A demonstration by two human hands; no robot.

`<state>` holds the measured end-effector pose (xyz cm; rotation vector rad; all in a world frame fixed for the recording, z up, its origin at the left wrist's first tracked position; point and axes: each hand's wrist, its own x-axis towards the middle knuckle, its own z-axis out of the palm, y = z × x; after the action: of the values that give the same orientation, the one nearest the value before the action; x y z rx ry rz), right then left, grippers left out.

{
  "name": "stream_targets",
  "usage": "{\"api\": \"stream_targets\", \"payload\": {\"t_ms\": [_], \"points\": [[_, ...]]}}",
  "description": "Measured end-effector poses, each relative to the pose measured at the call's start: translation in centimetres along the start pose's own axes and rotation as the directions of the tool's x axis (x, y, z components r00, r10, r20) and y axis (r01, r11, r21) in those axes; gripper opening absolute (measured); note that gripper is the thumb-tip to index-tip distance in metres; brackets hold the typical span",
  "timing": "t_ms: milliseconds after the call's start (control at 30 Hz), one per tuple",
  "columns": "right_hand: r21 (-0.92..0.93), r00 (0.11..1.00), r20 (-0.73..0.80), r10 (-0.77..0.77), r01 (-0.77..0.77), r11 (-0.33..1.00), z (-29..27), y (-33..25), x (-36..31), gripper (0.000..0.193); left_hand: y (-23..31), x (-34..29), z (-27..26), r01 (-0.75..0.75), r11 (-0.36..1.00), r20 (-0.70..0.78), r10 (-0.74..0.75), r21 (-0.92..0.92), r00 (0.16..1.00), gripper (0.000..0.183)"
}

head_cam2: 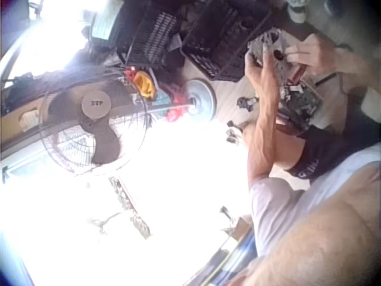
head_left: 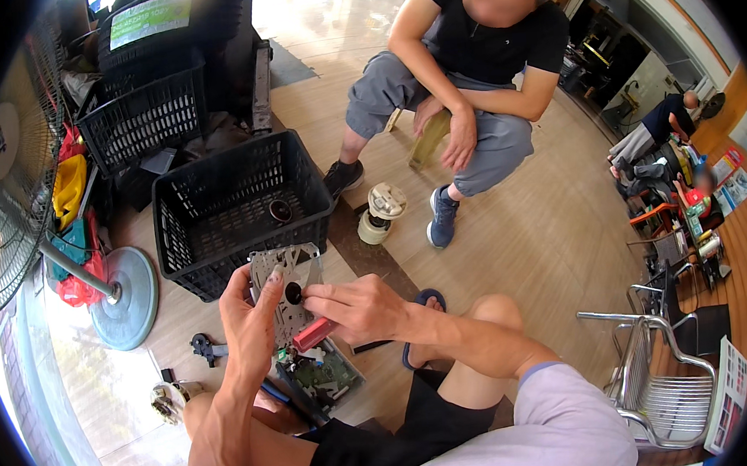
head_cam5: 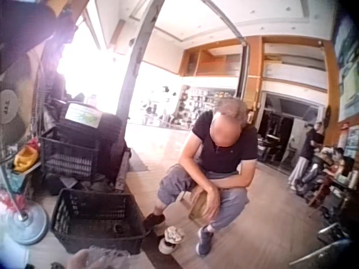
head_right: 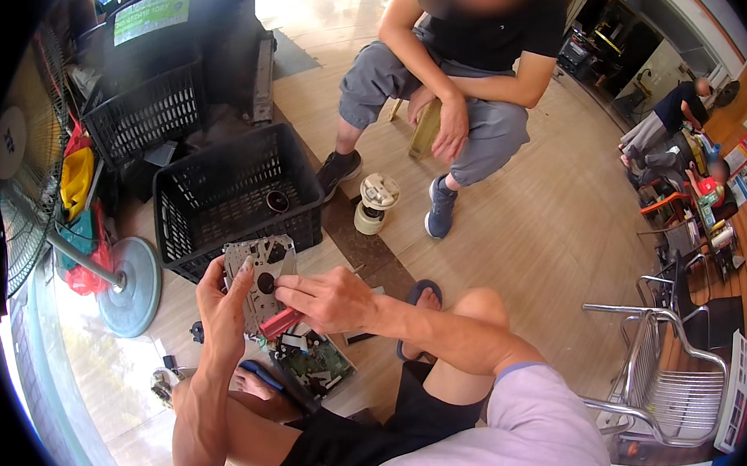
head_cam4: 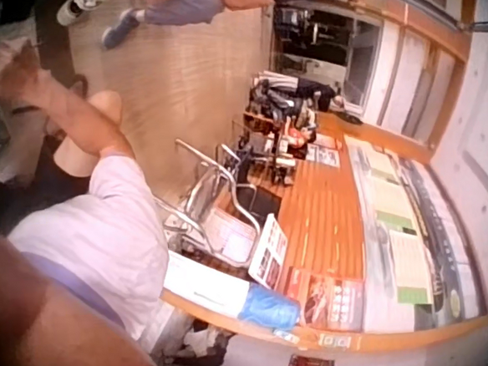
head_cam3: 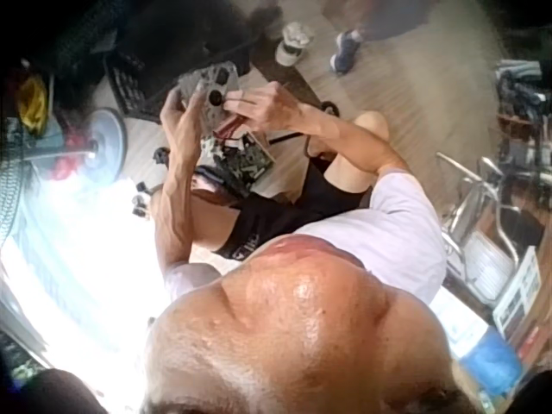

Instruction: The person disassembles a car stereo unit while sitting on the floor, using a screwdriver to remove screws and separating the internal metal chassis and circuit board from the outer casing.

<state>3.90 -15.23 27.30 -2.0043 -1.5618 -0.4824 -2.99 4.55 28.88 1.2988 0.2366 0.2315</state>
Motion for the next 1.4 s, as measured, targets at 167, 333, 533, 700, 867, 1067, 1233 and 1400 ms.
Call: {"api": "stream_targets", "payload": {"t_ms": [167, 333, 533, 700, 867, 1067, 1233, 1400], "points": [[-0.071, 0.999, -0.021, -0.034, 0.033, 0.997, 0.4, -0.2, -0.3, 0.044, 0.0, 0.1, 0.6, -0.012, 1.0, -0.027, 0.012, -0.011, 1.0, 0.026], [-0.065, 0.997, -0.049, -0.053, 0.049, 0.997, -0.4, -0.3, 0.7, 0.048, 0.6, 0.2, 0.6, -0.069, 0.997, -0.04, 0.071, 0.041, 0.997, 0.024], [-0.046, 0.997, -0.068, -0.03, 0.027, 0.999, 0.1, 0.4, -0.4, 0.052, -0.6, 0.6, 1.0, -0.03, 0.999, -0.062, 0.031, 0.019, 0.998, 0.028], [-0.024, 0.998, -0.058, -0.037, 0.035, 0.999, 0.1, 0.4, -0.3, 0.049, -0.6, 0.3, 0.4, 0.045, 0.996, -0.012, -0.046, -0.074, 0.999, 0.032], [-0.028, 0.998, -0.068, -0.004, 0.002, 1.0, -0.3, 0.7, -0.2, 0.045, -0.4, 0.6, 1.0, 0.105, 0.974, 0.02, -0.103, -0.201, 0.994, 0.038], [0.0, 0.999, -0.035, 0.025, -0.025, 1.0, -1.0, 0.5, 0.1, 0.042, -0.7, 0.8, 1.2, 0.076, 0.982, 0.009, -0.076, -0.172, 0.997, 0.04], [0.009, 0.999, 0.027, 0.047, -0.048, 0.999, -1.0, 0.5, -0.5, 0.045, -1.3, 1.1, 1.3, 0.04, 0.99, -0.008, -0.042, -0.134, 0.999, 0.039], [0.042, 0.998, 0.045, 0.034, -0.036, 0.998, -1.0, -0.5, 0.1, 0.055, -1.1, 0.8, 1.0, 0.05, 0.982, 0.006, -0.05, -0.18, 0.999, 0.036]]}}
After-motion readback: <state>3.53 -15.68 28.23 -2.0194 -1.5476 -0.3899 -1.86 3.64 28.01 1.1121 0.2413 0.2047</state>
